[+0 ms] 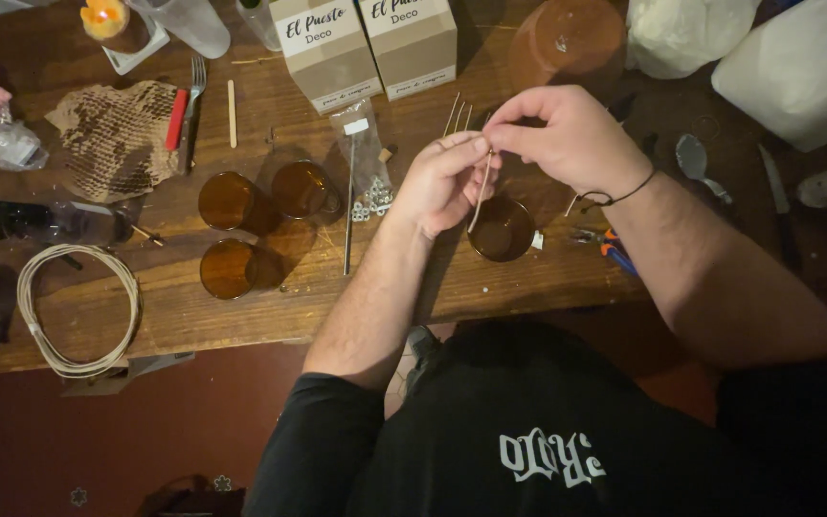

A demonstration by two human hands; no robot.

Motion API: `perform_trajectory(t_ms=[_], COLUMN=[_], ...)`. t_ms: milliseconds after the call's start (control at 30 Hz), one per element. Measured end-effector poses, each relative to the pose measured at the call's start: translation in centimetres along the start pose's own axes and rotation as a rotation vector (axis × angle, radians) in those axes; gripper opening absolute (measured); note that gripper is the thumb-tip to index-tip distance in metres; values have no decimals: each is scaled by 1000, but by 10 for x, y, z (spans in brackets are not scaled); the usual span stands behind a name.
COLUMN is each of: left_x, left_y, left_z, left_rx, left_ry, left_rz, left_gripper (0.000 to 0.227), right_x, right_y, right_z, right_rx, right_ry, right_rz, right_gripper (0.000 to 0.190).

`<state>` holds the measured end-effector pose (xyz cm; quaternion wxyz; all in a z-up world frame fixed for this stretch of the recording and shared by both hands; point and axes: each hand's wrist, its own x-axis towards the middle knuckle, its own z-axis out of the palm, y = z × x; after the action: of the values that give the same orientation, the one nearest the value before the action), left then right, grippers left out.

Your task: Prepare candle jars by threading wicks through metal tabs, crimping them, applying adhesive, and securing them to the bottom of the jars.

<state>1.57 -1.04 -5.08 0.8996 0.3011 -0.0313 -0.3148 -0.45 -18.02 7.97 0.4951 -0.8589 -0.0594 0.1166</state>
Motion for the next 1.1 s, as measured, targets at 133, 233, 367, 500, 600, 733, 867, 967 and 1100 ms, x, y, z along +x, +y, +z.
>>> perform_trajectory(t_ms=[133,233,367,500,600,733,867,967,1100], left_x=[3,-2,-9,-13,-12,-19,-17,-19,-19], left_y=[-4,1,5,6,1,3,-3,-2,-1], left_z=[-3,5,15,16,7,10,9,12,11], left_rx=[10,22,104,112,86,89,159,175,213], left_ry=[-19,-18,-44,-102,-158,-334,-208,-209,-309], left_rz=[17,45,144,220,241,295,378,402,425], left_gripper=[14,11,4,13,27,29,17,13,22], right_x=[7,8,9,16,14,11,8,4,2], right_y=[15,14,14,33,37,40,40,37,36], right_z=[3,2,1,-3,-8,-12,-13,-14,-15], right_rx=[91,100,288,509,565,627,694,721,729], right_ry=[-5,101,213,296,324,370,363,340,310], right_rz=[-21,51,81,111,101,84,73,46,15], right_gripper=[13,10,16,14,10,9,7,8,9])
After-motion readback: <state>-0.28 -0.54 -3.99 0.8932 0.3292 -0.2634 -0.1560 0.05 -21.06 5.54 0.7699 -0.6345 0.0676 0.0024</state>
